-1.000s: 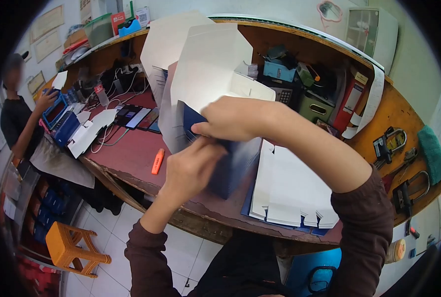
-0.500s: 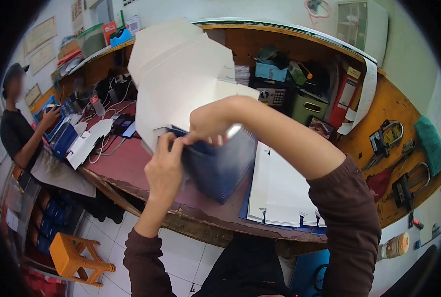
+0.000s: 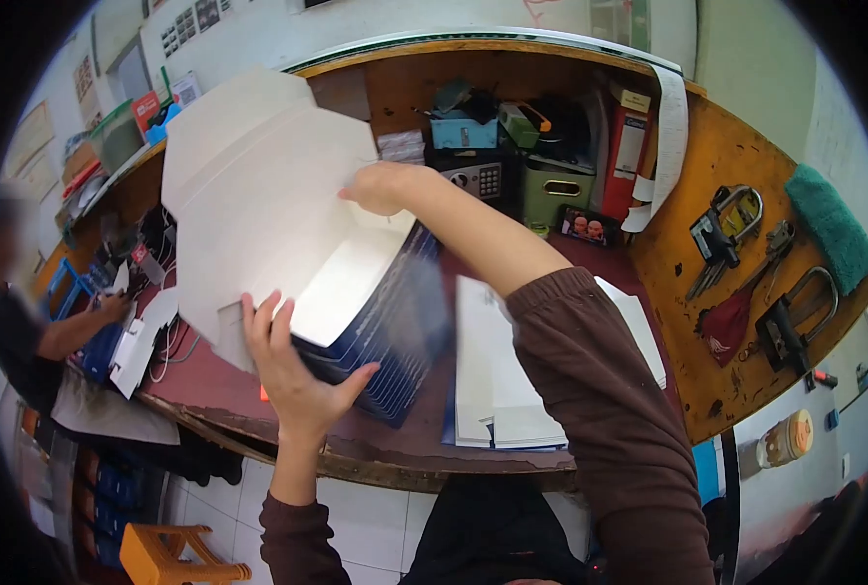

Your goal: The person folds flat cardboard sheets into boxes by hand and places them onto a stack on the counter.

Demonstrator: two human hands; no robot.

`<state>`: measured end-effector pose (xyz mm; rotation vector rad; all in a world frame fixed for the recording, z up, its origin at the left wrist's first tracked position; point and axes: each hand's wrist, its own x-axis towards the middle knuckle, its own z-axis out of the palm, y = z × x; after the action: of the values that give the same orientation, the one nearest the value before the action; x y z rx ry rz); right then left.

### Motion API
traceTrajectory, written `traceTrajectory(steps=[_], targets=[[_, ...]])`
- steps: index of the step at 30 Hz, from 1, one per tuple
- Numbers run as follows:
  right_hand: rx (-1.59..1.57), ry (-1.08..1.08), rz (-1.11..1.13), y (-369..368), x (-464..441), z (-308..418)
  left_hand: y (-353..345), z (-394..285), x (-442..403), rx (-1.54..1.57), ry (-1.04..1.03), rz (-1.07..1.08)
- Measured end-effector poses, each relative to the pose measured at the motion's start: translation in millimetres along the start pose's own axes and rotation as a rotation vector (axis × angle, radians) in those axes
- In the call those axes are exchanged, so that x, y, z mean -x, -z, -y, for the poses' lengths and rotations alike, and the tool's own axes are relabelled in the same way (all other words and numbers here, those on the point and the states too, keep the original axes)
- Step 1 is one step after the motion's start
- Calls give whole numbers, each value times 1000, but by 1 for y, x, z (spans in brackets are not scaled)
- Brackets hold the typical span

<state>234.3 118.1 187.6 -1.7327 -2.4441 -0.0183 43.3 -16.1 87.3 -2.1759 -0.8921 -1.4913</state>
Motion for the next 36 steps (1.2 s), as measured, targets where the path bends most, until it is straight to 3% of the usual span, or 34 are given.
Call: traceTrajectory(steps=[3, 5, 7, 8, 10, 11, 12, 13, 14, 15, 17, 20, 21, 26, 29, 34, 36], targets=[[-150, -12, -97, 3, 2, -14, -9, 8, 7, 36, -28, -87], [-844, -101, -27, 1, 5, -44, -12, 7, 11, 36, -28, -129], [-1279, -274, -228, -34, -5, -93, -10, 6, 12, 46, 21, -121], [-1169, -352, -400, -54, -6, -107, -10, 6, 14, 46, 36, -99], [-466, -585, -312, -123, -37, -148, -8, -2, 13, 8, 101, -58], [-432, -664, -173, -156, -49, -156, -10, -11, 16, 15, 169, -74], [-484, -708, -62, -144, -25, -131, -16, -13, 32, -46, 219, -116], [-467, -719, -64, -166, -31, -130, -23, -20, 44, -120, 159, -205], [-535, -882, -92, -173, -33, -119, -32, -23, 69, -139, 27, -304], [-501, -871, -149, -181, -34, -109, -38, -30, 88, -65, -46, -310], [-476, -861, -194, -202, -42, -105, -62, -56, 112, 213, -49, -35], [-147, -546, 23, -237, -56, -115, -104, -85, 124, 585, 120, 445], [-184, -596, 36, -226, -50, -114, -113, -88, 128, 633, 157, 520], [-197, -801, 33, -204, -42, -149, -137, -85, 135, 700, 227, 650], [-261, -866, 172, -190, -33, -160, -142, -81, 136, 708, 237, 675], [-274, -969, -132, -201, -50, -133, -147, -81, 136, 722, 248, 716], [-249, -964, -101, -206, -66, -127, -146, -82, 137, 722, 254, 730]])
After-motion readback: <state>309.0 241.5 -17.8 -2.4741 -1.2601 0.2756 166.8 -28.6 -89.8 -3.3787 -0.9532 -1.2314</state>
